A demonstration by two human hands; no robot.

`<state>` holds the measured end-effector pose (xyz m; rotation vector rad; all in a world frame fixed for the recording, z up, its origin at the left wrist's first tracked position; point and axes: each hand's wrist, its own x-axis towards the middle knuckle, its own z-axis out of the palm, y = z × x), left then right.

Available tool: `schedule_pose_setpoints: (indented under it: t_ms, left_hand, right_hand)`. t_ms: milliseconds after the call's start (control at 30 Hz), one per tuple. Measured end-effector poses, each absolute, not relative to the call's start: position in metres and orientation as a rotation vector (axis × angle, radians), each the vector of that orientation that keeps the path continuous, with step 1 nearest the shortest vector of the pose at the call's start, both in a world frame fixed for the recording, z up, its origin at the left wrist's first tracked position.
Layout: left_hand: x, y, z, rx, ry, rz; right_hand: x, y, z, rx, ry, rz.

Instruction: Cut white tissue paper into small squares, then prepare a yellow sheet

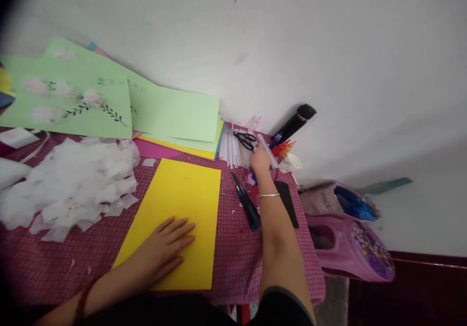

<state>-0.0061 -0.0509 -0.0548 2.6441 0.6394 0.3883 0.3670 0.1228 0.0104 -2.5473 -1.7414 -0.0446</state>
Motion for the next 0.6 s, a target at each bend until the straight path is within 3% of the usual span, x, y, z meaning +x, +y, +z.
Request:
schedule_pose_setpoints:
  t_ms: [267, 600]
  left_hand:
    - [-0.005, -0.055, -0.056, 2.631, 0.658, 0.375]
    - [-0.006, -0.056, -0.053, 2.579, 0.648, 0.367]
  right_hand:
    - [0.353, 0.115, 0.000, -2.687, -1.802, 0.151]
    - [0.344, 0.128, 0.001, -2.766, -1.919, 0.117]
